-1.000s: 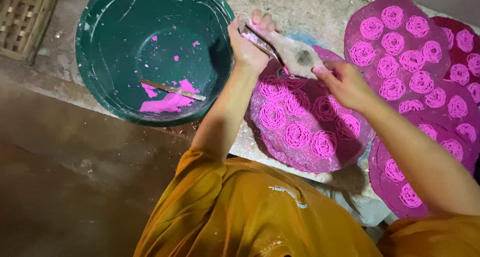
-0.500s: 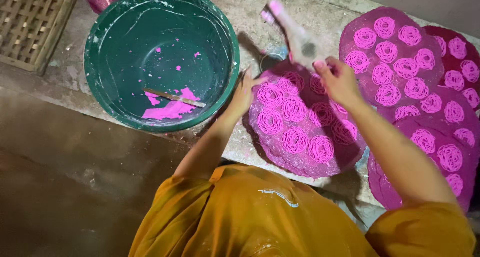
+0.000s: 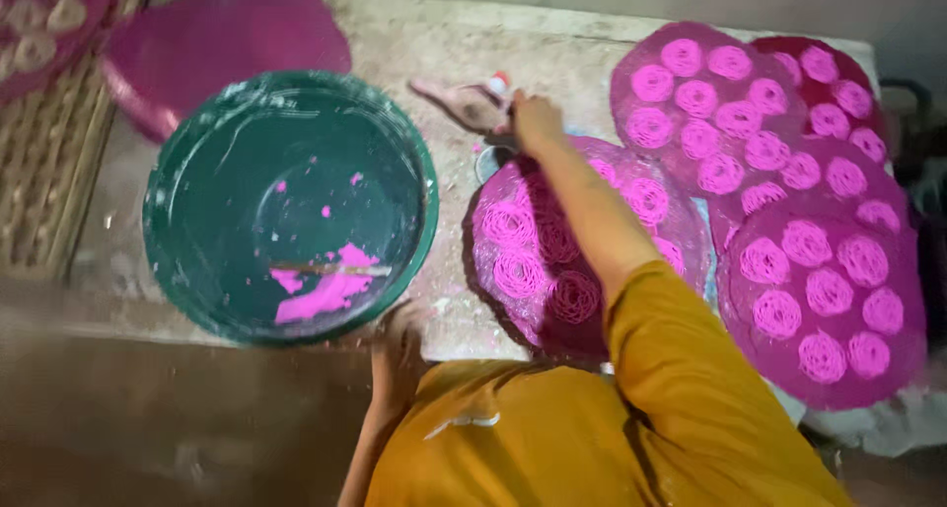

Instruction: The person fills a hand-held extruder tool with pink paste from a green basin and squeezes rosette shapes onto round candle boards. They refill the tool repeatedly, then stack the finished boards and carry a stack on a rope handle to a drying rack with other boards.

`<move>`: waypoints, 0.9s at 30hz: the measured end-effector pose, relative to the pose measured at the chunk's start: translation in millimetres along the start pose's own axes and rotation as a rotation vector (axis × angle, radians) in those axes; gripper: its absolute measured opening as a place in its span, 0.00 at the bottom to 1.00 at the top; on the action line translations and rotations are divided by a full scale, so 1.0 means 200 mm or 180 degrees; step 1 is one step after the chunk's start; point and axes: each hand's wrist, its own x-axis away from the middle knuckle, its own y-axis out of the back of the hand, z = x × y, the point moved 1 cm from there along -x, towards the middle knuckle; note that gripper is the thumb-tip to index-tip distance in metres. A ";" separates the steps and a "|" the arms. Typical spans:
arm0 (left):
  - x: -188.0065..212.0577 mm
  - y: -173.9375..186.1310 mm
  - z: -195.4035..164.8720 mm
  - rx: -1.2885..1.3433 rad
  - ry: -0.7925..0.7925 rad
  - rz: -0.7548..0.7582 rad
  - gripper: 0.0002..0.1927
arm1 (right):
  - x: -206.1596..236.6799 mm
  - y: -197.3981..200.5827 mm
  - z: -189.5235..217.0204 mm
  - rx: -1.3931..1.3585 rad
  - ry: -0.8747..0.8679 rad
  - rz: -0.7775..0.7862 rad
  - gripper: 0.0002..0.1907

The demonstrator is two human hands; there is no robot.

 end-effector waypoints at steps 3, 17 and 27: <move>0.01 0.07 0.04 0.0092 0.0760 0.0516 0.17 | 0.04 -0.06 0.09 0.0100 -0.0587 0.0140 0.33; 0.36 -0.30 0.23 0.1324 0.0153 0.2467 0.20 | 1.73 0.08 0.20 -0.2265 0.0234 -0.2074 0.20; 0.90 -1.38 -0.62 0.0867 -0.0405 0.2204 0.12 | 3.33 -0.04 -0.75 -0.2349 -0.1072 -0.2301 0.14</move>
